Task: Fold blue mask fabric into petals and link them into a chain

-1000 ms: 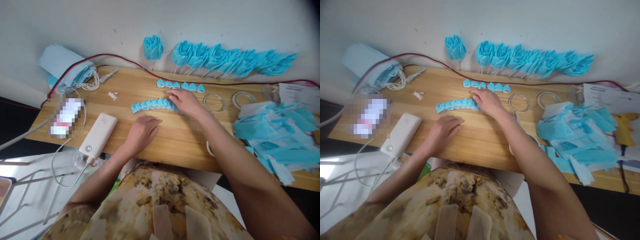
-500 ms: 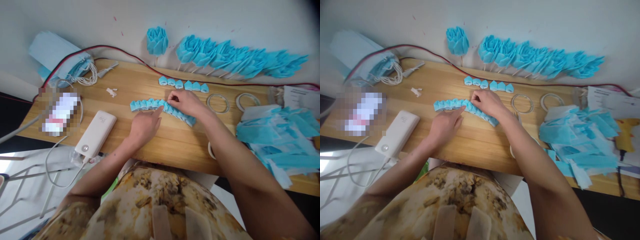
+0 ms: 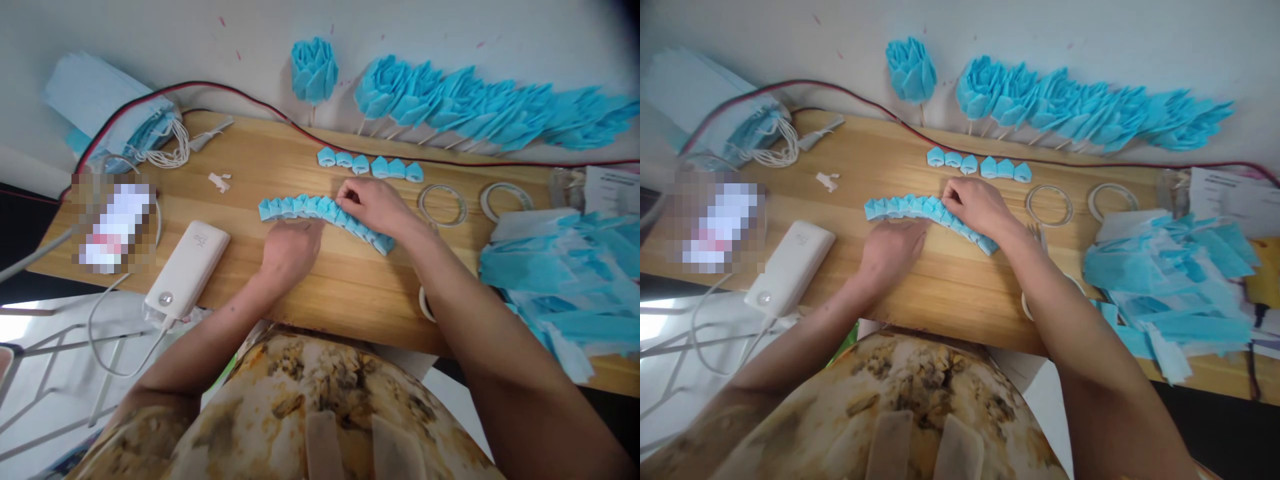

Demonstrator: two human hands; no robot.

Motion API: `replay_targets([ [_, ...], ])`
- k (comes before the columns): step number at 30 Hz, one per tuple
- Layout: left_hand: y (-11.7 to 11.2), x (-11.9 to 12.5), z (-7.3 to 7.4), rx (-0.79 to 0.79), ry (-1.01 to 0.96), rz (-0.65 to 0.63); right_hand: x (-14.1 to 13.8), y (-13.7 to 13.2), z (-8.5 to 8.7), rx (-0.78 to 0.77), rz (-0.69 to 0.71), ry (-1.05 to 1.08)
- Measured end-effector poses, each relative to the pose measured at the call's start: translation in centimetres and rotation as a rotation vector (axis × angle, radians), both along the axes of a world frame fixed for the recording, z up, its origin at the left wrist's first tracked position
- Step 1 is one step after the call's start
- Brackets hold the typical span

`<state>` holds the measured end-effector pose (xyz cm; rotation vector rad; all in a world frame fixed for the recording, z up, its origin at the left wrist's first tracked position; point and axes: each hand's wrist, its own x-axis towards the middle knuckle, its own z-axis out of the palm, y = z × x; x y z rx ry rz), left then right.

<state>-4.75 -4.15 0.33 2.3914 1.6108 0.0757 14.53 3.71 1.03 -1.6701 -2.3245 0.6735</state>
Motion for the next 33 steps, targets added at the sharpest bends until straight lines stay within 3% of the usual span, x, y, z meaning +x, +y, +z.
replay_targets([
  [8,-0.3,-0.6,-0.6,0.056,-0.054,0.068,0.3,0.0,-0.4,0.012,0.007,0.033],
  [19,0.2,0.3,-0.3,0.028,0.058,0.032,0.2,-0.3,-0.5,0.049,0.014,0.002],
  [26,0.2,0.1,-0.7,0.084,0.014,0.025,0.1,-0.4,-1.1,0.078,-0.025,0.02],
  [33,0.1,-0.1,-0.8,0.057,-0.009,0.004,0.8,-0.2,-0.6,0.019,-0.05,0.2],
])
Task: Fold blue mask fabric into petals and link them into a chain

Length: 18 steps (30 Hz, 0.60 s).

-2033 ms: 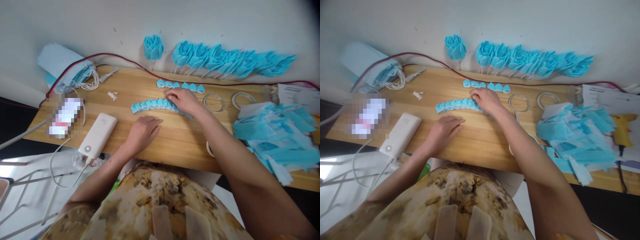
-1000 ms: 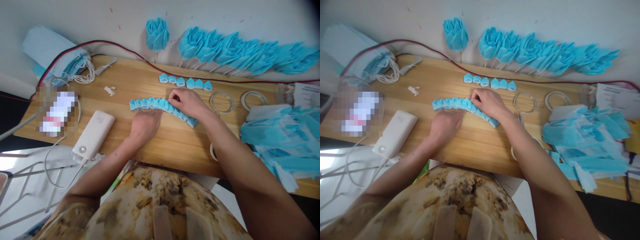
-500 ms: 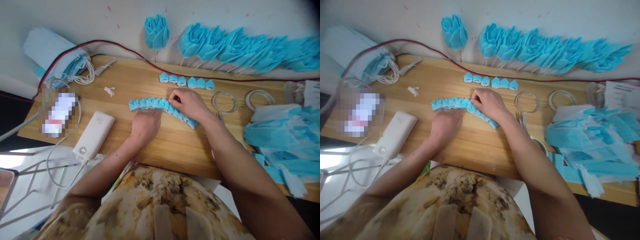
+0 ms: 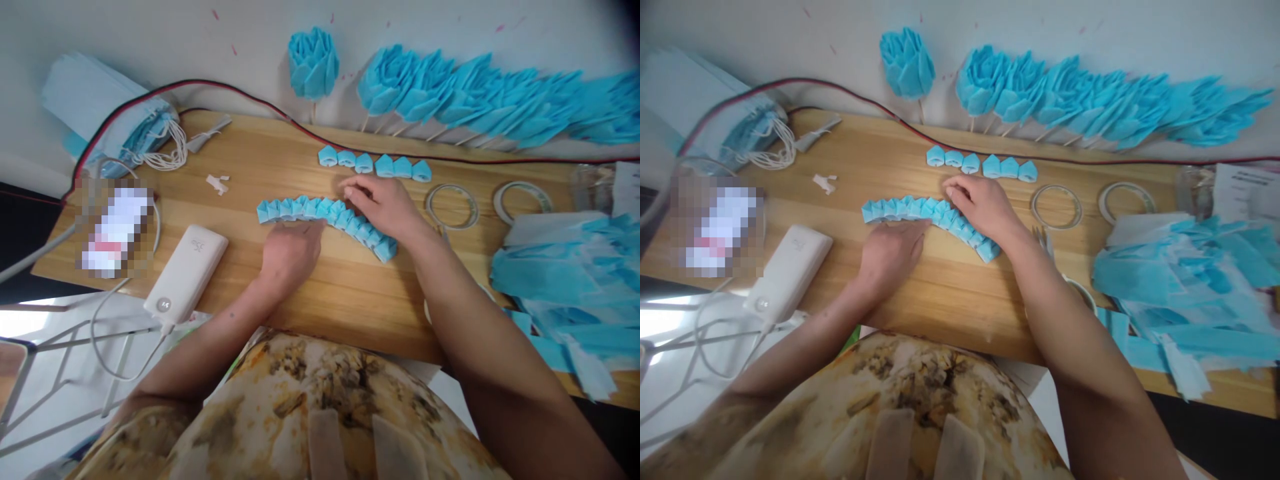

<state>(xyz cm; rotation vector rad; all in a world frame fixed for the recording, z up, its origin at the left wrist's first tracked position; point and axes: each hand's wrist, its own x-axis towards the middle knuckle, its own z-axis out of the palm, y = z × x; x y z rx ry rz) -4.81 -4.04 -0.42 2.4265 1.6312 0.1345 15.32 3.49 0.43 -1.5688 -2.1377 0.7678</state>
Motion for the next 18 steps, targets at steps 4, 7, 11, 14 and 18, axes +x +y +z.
replay_targets([
  [4,0.0,-0.1,-0.3,0.01,-0.042,-0.01,-0.2,0.3,0.3,0.002,0.044,-0.004],
  [7,0.0,-0.3,-0.6,0.036,-0.058,-0.022,-0.8,0.9,0.5,-0.007,0.129,-0.072],
  [11,0.0,-0.3,-0.6,0.018,-0.054,-0.029,-1.4,1.7,0.7,-0.038,0.161,-0.115],
  [14,0.0,-0.2,-0.5,0.004,-0.062,-0.03,-1.7,1.9,0.8,-0.055,0.157,-0.119],
  [18,-0.2,-0.3,-0.3,0.016,-0.104,-0.023,-1.6,2.0,0.9,-0.09,0.154,-0.1],
])
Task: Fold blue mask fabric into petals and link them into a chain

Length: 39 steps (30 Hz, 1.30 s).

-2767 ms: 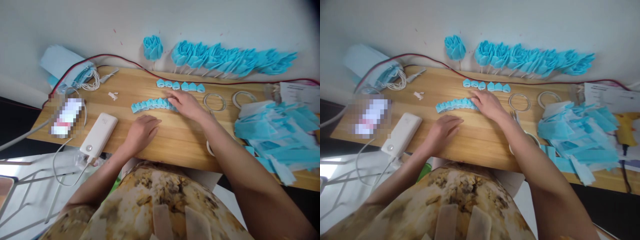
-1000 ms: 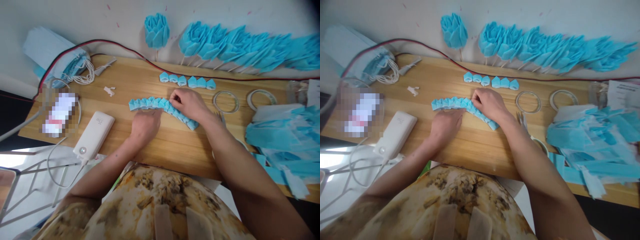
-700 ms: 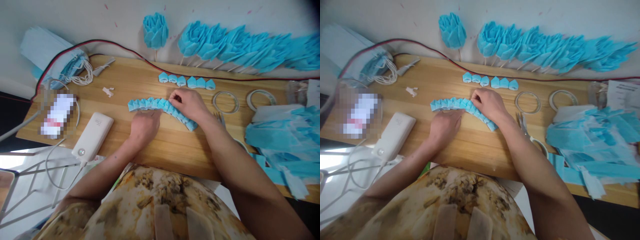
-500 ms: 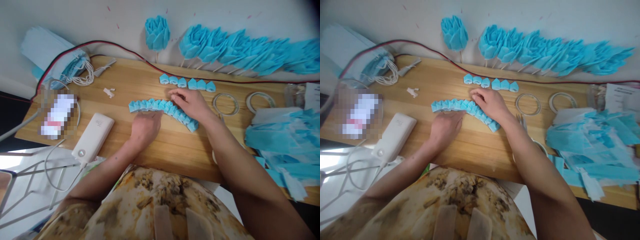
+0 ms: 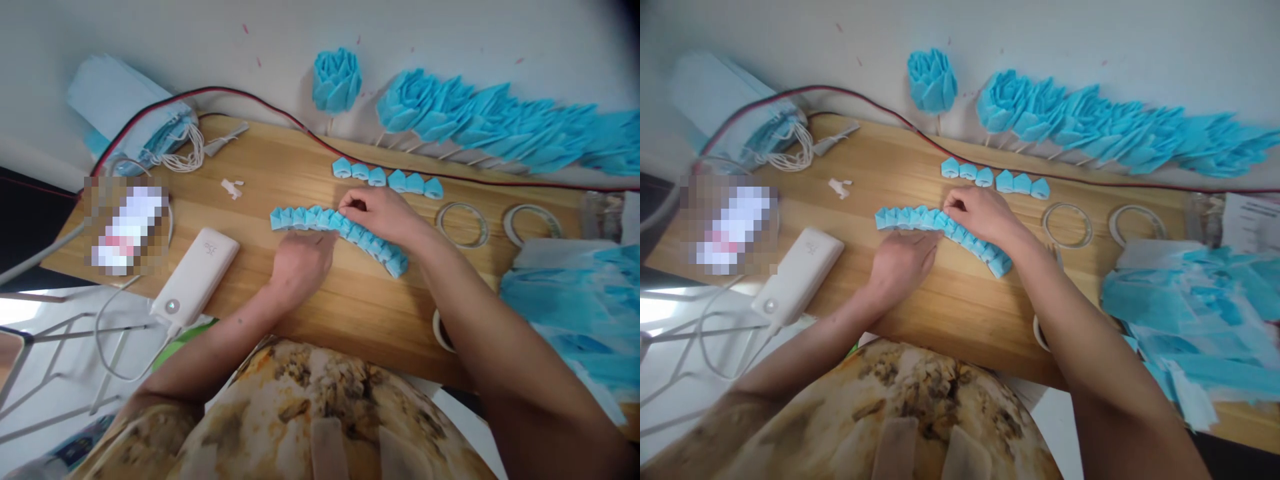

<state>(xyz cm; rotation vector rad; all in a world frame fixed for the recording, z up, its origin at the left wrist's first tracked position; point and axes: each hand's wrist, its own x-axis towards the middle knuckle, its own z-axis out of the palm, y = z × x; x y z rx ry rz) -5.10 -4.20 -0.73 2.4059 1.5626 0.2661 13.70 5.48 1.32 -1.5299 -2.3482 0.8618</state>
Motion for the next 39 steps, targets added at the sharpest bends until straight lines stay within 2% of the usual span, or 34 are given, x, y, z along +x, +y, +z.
replay_targets([
  [3,-0.4,-0.3,0.1,-0.039,-0.152,-0.01,0.2,-0.1,0.1,-0.02,-0.014,0.049],
  [6,-0.8,-0.7,0.0,-0.146,-0.474,0.018,0.4,-0.6,0.4,-0.103,-0.062,0.133],
  [10,-1.0,-1.2,-0.1,-0.472,-0.867,0.116,0.6,-1.6,0.6,-0.284,-0.183,0.305],
  [14,-0.9,-1.8,0.3,-0.773,-1.066,0.146,1.2,-3.1,0.7,-0.307,-0.312,0.518],
  [18,-0.8,-1.3,1.0,-0.951,-1.289,0.213,1.8,-5.1,1.0,-0.375,-0.378,0.645],
  [22,0.0,0.4,1.6,-1.08,-1.475,0.278,2.1,-6.8,1.2,-0.373,-0.397,0.697],
  [25,1.1,1.6,1.9,-1.09,-1.514,0.399,2.5,-7.3,0.4,-0.273,-0.382,0.708],
  [29,2.7,2.3,1.4,-1.015,-1.539,0.485,3.7,-7.5,-1.1,0.002,-0.407,0.707],
  [31,3.2,2.4,1.0,-1.008,-1.542,0.473,4.1,-7.7,-1.6,0.148,-0.389,0.661],
  [34,3.3,2.4,0.5,-1.025,-1.551,0.427,4.5,-7.9,-1.6,0.336,-0.278,0.557],
  [39,3.0,2.2,-0.1,-1.045,-1.555,0.302,4.4,-7.8,-1.3,0.502,-0.131,0.447],
])
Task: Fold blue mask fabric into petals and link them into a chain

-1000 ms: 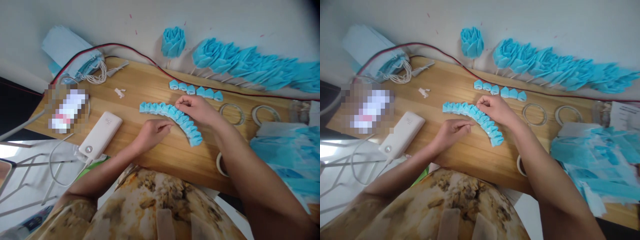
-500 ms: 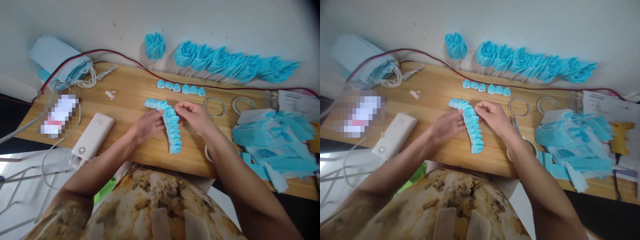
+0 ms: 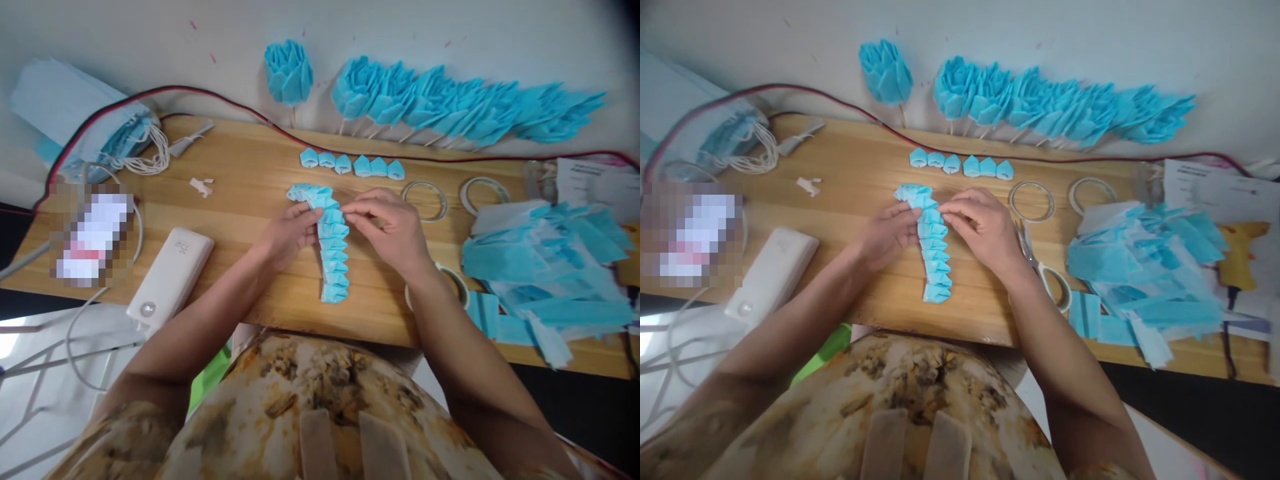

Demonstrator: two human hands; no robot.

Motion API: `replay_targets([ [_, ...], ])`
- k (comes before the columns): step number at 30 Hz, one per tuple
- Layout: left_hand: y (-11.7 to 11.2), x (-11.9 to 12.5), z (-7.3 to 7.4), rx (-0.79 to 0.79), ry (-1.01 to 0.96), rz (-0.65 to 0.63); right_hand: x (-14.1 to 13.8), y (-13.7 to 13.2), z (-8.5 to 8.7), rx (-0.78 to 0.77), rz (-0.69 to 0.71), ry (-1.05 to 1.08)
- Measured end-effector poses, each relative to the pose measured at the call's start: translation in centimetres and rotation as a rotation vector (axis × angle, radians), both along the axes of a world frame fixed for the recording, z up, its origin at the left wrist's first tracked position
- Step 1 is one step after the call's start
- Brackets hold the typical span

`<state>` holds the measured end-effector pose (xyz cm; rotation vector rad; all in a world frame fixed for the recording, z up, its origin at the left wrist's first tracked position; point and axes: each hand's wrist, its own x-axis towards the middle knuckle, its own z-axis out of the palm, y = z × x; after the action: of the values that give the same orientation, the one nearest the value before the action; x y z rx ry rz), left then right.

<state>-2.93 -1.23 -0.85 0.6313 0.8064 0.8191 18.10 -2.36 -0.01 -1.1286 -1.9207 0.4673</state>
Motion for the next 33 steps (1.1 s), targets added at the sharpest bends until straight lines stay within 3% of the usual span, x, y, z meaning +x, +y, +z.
replay_targets([
  [7,-0.09,-0.25,-0.23,0.042,0.007,-0.064,-0.02,0.02,-0.12,0.043,0.019,-0.047],
  [14,-0.14,-0.19,-0.42,0.053,0.019,-0.088,-0.44,-0.29,-0.08,-0.266,-0.039,0.093],
  [17,-0.08,-0.18,-0.37,0.061,0.01,-0.103,-0.3,-0.15,-0.42,-0.323,-0.06,0.146],
  [26,0.14,-0.59,-0.22,0.016,0.116,-0.125,-0.56,-0.29,-0.18,-0.3,-0.099,0.12],
  [33,0.02,-0.43,-0.04,0.017,0.113,-0.066,0.01,-0.26,-0.24,-0.155,-0.053,0.023],
])
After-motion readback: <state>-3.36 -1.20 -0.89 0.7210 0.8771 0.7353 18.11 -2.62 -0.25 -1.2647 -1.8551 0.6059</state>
